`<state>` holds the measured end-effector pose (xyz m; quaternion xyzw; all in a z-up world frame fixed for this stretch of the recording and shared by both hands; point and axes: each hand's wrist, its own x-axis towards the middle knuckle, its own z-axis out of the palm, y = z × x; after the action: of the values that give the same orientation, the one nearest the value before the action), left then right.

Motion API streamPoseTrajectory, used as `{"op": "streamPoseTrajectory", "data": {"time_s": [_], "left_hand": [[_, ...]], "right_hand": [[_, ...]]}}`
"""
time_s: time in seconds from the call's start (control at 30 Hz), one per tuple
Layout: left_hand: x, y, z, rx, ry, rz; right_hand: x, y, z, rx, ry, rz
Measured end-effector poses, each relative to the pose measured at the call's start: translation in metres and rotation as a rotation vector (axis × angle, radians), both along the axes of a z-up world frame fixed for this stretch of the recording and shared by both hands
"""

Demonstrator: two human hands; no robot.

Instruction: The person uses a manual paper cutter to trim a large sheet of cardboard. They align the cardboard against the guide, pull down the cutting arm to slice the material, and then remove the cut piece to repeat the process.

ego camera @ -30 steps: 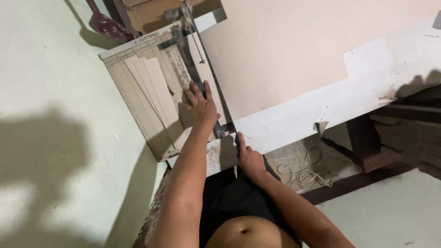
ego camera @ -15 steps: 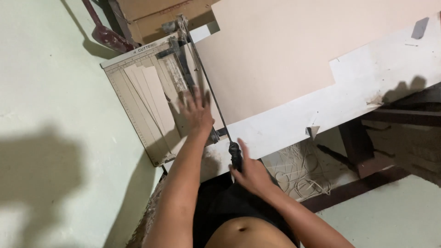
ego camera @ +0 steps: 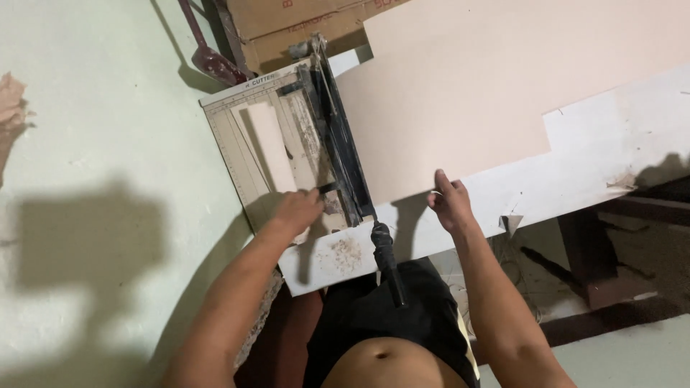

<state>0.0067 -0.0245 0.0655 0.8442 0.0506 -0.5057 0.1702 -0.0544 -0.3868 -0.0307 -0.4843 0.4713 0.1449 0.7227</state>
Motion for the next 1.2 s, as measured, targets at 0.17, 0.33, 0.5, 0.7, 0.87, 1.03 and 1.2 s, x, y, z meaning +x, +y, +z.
{"op": "streamPoseTrajectory", "data": {"time_s": [0.17, 0.33, 0.5, 0.7, 0.87, 1.03, 1.2], "left_hand": [[0.023, -0.017, 0.041, 0.007, -0.345, -0.525], [0.036, -0.052, 0.017, -0.111, -0.412, -0.160], [0.047, -0.083, 0.005, -0.004, -0.296, -0.112], [0.053, -0.096, -0.017, 0.184, -0.188, -0.168], [0.047, -0.092, -0.025, 0.151, -0.165, -0.140], [0.049, -0.096, -0.028, 0.157, -0.197, -0.145], [0.051, -0.093, -0.029, 0.124, -0.182, -0.137]], "right_hand": [[-0.042, 0.012, 0.000, 0.004, -0.035, 0.054], [-0.016, 0.045, 0.034, -0.140, -0.056, 0.253], [0.004, 0.046, 0.017, -0.211, -0.070, 0.313], [0.024, 0.041, 0.043, -0.505, 0.238, 1.088], [0.018, 0.124, 0.269, -0.610, 0.093, 1.332], [-0.064, 0.134, 0.113, -0.670, 0.225, 1.580], [-0.095, 0.121, 0.046, -0.951, -0.069, 1.533]]}}
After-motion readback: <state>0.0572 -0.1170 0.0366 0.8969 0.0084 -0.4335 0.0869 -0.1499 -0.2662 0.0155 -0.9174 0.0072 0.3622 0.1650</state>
